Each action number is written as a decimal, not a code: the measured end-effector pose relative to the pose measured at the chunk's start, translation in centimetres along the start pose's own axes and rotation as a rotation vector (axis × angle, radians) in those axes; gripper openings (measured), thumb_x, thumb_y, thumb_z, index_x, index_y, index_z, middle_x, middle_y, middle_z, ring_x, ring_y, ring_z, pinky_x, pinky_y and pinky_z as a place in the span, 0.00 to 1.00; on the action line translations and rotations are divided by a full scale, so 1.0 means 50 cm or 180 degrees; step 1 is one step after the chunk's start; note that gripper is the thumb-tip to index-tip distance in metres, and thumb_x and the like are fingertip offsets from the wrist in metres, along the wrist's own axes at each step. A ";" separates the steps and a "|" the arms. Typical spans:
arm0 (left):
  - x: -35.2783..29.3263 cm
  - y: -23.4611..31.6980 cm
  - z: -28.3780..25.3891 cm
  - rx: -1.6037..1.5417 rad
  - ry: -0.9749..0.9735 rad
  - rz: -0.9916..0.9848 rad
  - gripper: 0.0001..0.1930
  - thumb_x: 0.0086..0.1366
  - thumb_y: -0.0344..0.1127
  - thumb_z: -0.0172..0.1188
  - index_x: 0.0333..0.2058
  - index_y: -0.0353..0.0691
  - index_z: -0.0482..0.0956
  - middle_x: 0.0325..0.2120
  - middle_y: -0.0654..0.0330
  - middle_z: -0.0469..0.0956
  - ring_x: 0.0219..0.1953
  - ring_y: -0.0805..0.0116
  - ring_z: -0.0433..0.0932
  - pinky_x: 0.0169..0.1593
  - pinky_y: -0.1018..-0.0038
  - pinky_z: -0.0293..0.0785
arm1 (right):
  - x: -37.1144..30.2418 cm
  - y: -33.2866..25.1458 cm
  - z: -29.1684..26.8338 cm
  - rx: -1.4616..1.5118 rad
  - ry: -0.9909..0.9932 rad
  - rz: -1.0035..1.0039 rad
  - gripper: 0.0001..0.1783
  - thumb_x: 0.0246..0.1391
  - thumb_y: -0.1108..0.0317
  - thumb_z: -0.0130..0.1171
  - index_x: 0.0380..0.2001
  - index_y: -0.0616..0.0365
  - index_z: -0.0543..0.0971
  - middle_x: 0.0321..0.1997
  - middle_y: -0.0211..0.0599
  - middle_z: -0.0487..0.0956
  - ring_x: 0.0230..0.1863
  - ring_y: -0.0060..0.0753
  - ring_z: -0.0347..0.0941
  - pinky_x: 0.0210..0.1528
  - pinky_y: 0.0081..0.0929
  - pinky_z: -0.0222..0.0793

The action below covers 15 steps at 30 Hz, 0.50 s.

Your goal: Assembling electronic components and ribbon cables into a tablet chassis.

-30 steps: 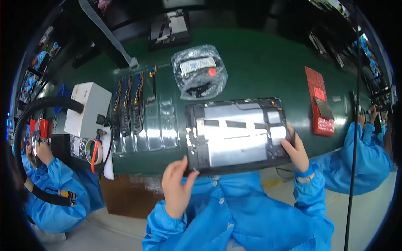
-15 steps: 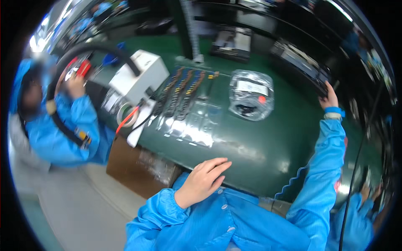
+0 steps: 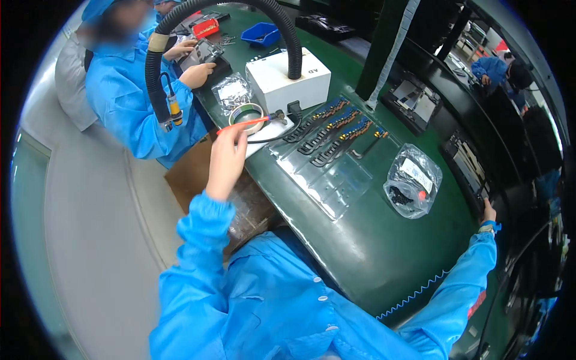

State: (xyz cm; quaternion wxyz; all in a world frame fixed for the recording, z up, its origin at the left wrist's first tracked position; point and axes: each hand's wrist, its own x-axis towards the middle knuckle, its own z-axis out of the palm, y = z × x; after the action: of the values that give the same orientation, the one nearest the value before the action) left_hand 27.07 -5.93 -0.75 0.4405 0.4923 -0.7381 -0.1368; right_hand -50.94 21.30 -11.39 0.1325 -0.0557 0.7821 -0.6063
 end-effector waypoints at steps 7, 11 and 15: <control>0.207 -0.105 0.112 0.1338 -0.0531 -0.0598 0.18 0.57 0.39 0.43 0.41 0.43 0.78 0.42 0.46 0.74 0.48 0.46 0.70 0.54 0.59 0.63 | -0.205 -0.125 0.055 -0.2806 0.0739 -0.1906 0.27 0.51 0.54 0.56 0.47 0.67 0.72 0.43 0.42 0.77 0.46 0.33 0.72 0.49 0.24 0.65; 0.250 -0.112 0.142 0.1901 -0.1266 -0.1067 0.20 0.57 0.45 0.41 0.44 0.52 0.77 0.47 0.46 0.70 0.50 0.42 0.68 0.57 0.50 0.58 | -0.465 -0.218 0.099 -0.1357 -0.0243 -0.2519 0.17 0.57 0.69 0.50 0.47 0.66 0.71 0.46 0.37 0.76 0.46 0.26 0.70 0.49 0.21 0.63; 0.296 -0.248 0.187 0.1476 -0.1744 -0.0913 0.24 0.58 0.45 0.39 0.47 0.40 0.74 0.47 0.44 0.71 0.51 0.41 0.68 0.55 0.41 0.55 | -0.741 -0.278 0.158 -0.1442 -0.0995 -0.2513 0.13 0.55 0.72 0.50 0.44 0.63 0.72 0.45 0.32 0.74 0.46 0.24 0.69 0.48 0.19 0.61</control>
State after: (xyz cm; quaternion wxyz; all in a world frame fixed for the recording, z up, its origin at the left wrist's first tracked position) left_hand 25.35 -26.57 -6.34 0.0803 0.6223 -0.7635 -0.1529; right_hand -14.30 19.52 5.37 -0.0074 -0.4663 0.7844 -0.4090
